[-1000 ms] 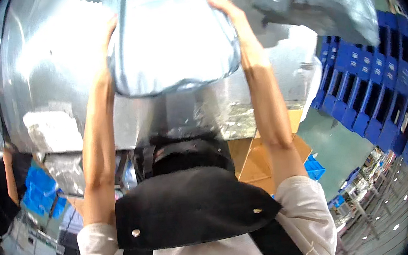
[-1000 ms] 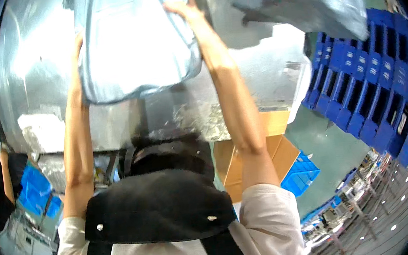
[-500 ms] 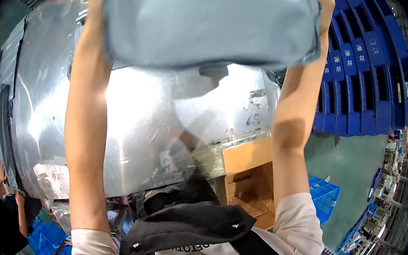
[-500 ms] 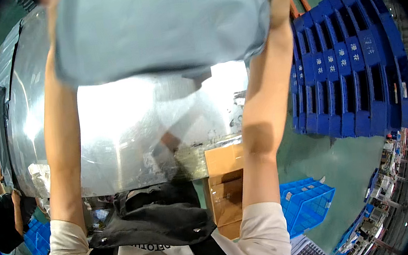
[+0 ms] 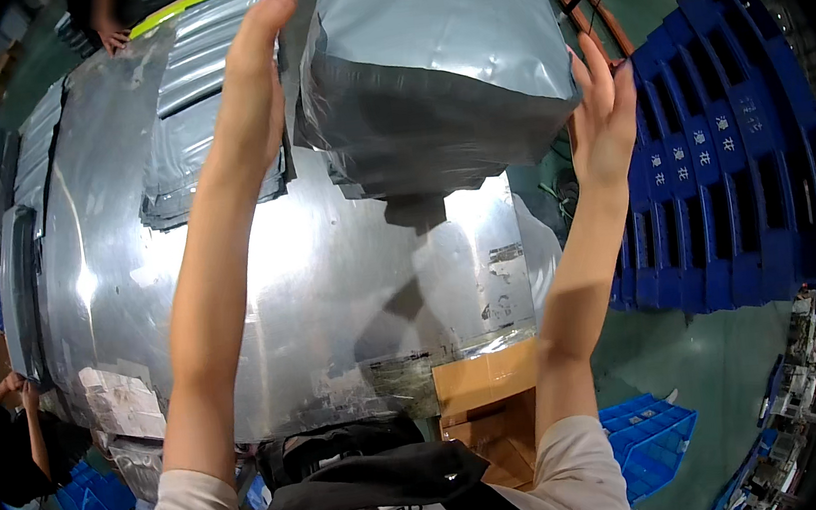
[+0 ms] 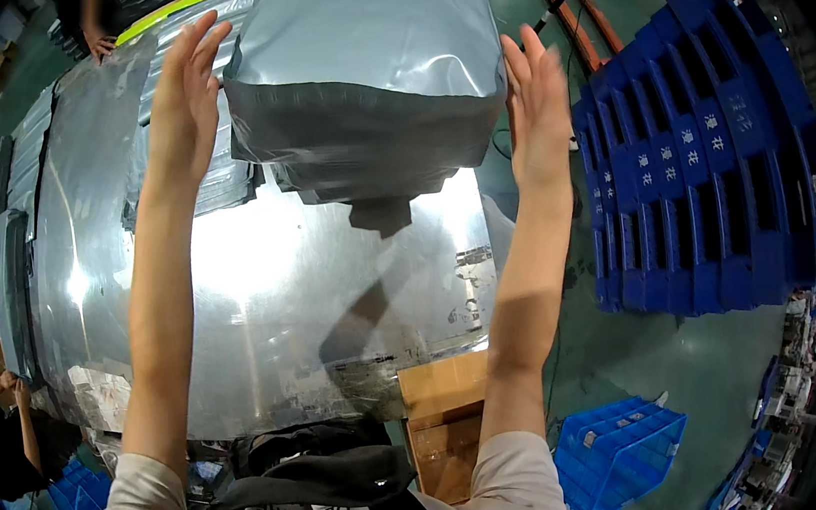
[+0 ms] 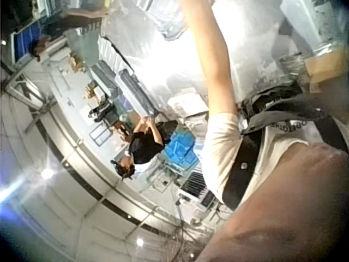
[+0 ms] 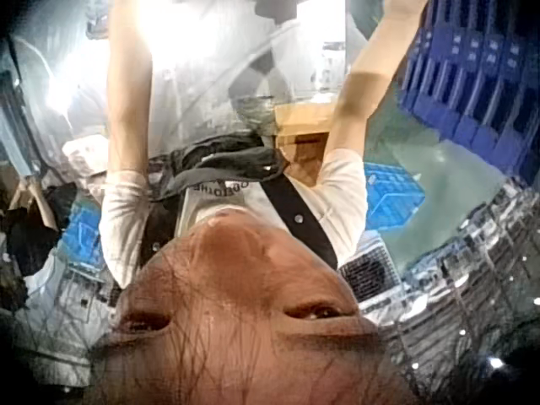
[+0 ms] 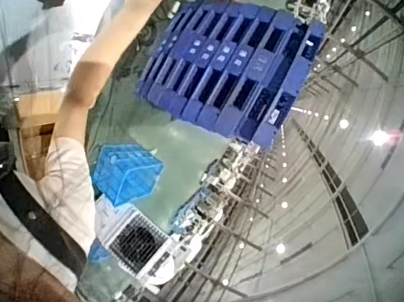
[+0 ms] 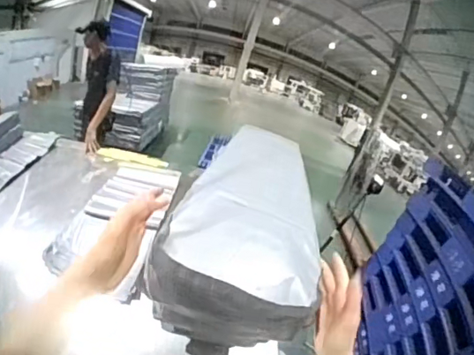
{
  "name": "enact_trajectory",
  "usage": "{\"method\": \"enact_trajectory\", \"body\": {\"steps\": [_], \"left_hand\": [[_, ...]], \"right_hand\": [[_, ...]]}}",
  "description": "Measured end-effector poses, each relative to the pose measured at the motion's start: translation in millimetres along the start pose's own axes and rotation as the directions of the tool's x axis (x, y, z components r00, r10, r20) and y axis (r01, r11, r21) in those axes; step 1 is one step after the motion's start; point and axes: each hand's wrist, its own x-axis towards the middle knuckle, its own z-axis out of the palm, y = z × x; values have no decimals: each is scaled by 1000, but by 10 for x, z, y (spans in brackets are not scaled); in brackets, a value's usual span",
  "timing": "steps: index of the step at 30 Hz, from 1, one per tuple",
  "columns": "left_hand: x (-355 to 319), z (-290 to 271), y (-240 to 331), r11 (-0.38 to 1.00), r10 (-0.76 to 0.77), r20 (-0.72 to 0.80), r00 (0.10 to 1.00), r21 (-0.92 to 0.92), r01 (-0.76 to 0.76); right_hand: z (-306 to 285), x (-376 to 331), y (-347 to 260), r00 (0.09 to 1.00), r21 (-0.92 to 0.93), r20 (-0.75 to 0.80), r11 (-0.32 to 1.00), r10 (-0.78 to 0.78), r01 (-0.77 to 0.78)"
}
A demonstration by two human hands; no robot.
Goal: The person packages bundles of paper towels by sliding them into grey shipping bags, sealing the bags by hand, and stacking the completed packages onto a pile on the work table.
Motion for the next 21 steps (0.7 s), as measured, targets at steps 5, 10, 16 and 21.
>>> {"method": "enact_trajectory", "body": {"steps": [5, 10, 16, 21], "left_hand": [[-14, 338, 172, 818, 121, 75, 990, 557, -142], [440, -112, -6, 815, -527, 397, 752, -15, 580], [-506, -688, -922, 738, -114, -178, 977, 644, 203], [-3148, -3102, -839, 703, 441, -555, 705, 702, 114]], "right_hand": [[388, -11, -248, 989, -716, 66, 684, -132, 139], [307, 800, -39, 903, -468, 190, 844, 385, -261], [-691, -188, 1405, 979, -923, -85, 385, -187, -6], [-414, -2801, 2516, 957, -876, 288, 394, -33, 277]]}}
